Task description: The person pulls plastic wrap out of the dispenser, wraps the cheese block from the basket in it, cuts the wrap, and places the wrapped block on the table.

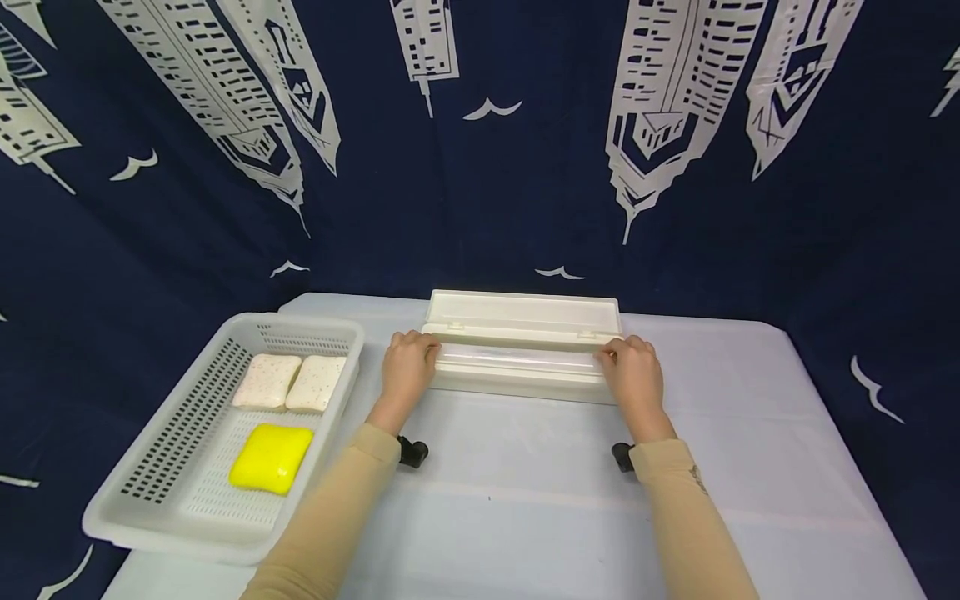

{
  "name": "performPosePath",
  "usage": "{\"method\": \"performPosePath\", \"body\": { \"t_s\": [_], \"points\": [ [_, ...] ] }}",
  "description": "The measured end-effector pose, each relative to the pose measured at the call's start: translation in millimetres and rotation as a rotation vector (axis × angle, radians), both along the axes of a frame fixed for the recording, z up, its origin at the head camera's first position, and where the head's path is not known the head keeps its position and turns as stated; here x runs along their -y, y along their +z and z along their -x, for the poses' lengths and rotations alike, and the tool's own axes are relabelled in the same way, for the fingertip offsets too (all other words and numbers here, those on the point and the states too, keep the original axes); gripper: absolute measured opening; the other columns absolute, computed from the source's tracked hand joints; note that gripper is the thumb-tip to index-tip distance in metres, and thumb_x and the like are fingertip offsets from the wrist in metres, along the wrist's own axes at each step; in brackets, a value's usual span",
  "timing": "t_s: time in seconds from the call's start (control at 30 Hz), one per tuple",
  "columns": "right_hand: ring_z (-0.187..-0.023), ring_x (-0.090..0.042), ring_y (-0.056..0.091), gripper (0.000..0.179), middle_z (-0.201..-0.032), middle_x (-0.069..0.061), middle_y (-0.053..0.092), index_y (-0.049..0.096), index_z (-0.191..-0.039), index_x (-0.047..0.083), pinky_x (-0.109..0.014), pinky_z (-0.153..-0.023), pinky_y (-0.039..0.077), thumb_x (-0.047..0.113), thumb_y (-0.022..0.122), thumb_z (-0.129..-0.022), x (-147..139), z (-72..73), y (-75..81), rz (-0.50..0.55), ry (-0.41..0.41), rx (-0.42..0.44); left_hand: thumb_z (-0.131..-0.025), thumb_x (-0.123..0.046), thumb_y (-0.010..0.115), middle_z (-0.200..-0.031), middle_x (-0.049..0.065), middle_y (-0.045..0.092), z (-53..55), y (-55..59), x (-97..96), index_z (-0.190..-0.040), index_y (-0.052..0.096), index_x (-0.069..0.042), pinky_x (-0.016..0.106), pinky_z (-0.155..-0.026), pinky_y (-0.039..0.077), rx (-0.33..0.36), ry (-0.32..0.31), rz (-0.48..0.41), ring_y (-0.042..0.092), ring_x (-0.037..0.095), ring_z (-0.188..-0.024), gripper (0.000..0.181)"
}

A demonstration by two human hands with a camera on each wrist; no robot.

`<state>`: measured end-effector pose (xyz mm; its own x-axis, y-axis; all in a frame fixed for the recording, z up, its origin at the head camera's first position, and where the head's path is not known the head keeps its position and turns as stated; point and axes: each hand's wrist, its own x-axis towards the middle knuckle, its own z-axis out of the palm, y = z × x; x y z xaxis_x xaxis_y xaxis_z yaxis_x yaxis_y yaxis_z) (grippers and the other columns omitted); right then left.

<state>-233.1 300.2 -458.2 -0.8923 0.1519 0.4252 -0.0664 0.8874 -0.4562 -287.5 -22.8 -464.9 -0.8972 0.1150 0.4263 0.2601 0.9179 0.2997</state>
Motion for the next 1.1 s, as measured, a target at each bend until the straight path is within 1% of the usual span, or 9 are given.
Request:
{"method": "performPosePath", "body": {
  "t_s": [0.17,0.23,0.33,0.5,0.57,0.63,0.73,0.97,1.1],
  "points": [
    [-0.068,-0.031,0.058,0.02,-0.078,-0.02,0.067,0.07,-0.094,-0.005,-0.043,-0.063,0.046,0.015,0.069,-0.092,3.3,-4.1,3.5,0.076,-0.054,0.089,-0.089,-0.018,0.073,-0.087,0.006,0.071,-3.4,2.1,-3.3,-0.093,0.076,-0.012,0.033,-0.061,0.053,-0.046,0.054,-0.039,0.061,0.023,-0.076,0.008],
    [-0.067,-0.029,0.06,0.022,-0.08,-0.02,0.07,0.07,-0.096,-0.004,-0.038,-0.061,0.046,0.017,0.066,-0.095,4.9,-4.7,6.0,0.127,-0.081,0.132,-0.09,-0.019,0.072,-0.084,0.005,0.073,-4.2,3.4,-4.5,-0.095,0.076,-0.014,0.035,-0.058,0.053,-0.027,0.072,-0.08,0.062,0.024,-0.073,0.008],
    [-0.066,-0.02,0.06,0.023,-0.083,-0.017,0.073,0.07,-0.097,-0.002,-0.028,-0.058,0.043,0.02,0.062,-0.097,6.0,-3.9,10.7,0.256,-0.123,0.197,-0.093,-0.021,0.068,-0.083,0.002,0.075,-4.3,5.9,-6.0,-0.097,0.075,-0.013,0.037,-0.056,0.054,0.04,0.094,-0.172,0.065,0.024,-0.072,0.01],
    [-0.065,0.001,0.056,0.029,-0.072,0.009,0.07,0.07,-0.105,0.003,-0.015,-0.059,0.045,0.029,0.062,-0.097,4.8,-2.3,21.0,0.545,-0.215,0.312,-0.097,-0.017,0.063,-0.085,0.005,0.075,-4.9,14.1,-7.6,-0.096,0.072,-0.008,0.039,-0.064,0.055,0.159,0.083,-0.412,0.07,0.025,-0.078,0.013],
    [-0.065,0.005,0.055,0.031,-0.068,0.021,0.063,0.069,-0.109,0.004,-0.012,-0.06,0.046,0.031,0.062,-0.096,4.7,-1.7,25.7,0.634,-0.241,0.336,-0.097,-0.014,0.062,-0.087,0.007,0.075,-5.4,18.9,-8.1,-0.096,0.071,-0.006,0.04,-0.069,0.055,0.179,0.072,-0.514,0.071,0.026,-0.081,0.012],
    [-0.065,0.005,0.056,0.03,-0.065,0.026,0.058,0.068,-0.11,0.005,-0.012,-0.061,0.047,0.031,0.063,-0.096,5.1,-1.3,30.5,0.685,-0.245,0.33,-0.096,-0.012,0.062,-0.088,0.009,0.075,-5.2,24.4,-8.6,-0.097,0.071,-0.004,0.04,-0.071,0.056,0.178,0.065,-0.596,0.071,0.026,-0.082,0.012],
    [-0.064,0.004,0.058,0.028,-0.063,0.029,0.056,0.067,-0.108,0.005,-0.011,-0.06,0.047,0.031,0.064,-0.095,5.6,-1.8,38.9,0.694,-0.24,0.294,-0.096,-0.01,0.062,-0.089,0.012,0.075,-4.9,33.5,-9.6,-0.097,0.071,-0.002,0.042,-0.074,0.056,0.135,0.049,-0.656,0.071,0.027,-0.083,0.012],
    [-0.06,0.012,0.057,0.03,-0.065,0.029,0.055,0.07,-0.106,0.003,-0.007,-0.062,0.046,0.03,0.066,-0.095,7.7,-7.0,64.3,0.57,-0.223,0.166,-0.093,-0.008,0.061,-0.089,0.015,0.074,-4.0,54.1,-11.2,-0.096,0.072,0.0,0.04,-0.074,0.057,0.02,0.03,-0.719,0.071,0.028,-0.083,0.013],
    [-0.06,0.013,0.057,0.032,-0.066,0.031,0.054,0.069,-0.109,0.003,-0.007,-0.065,0.048,0.032,0.065,-0.095,6.7,-8.6,79.1,0.621,-0.227,0.13,-0.094,-0.01,0.062,-0.092,0.015,0.074,-3.7,67.7,-11.0,-0.096,0.072,-0.001,0.037,-0.076,0.059,-0.016,-0.001,-0.783,0.072,0.027,-0.085,0.014]
  ]
}}
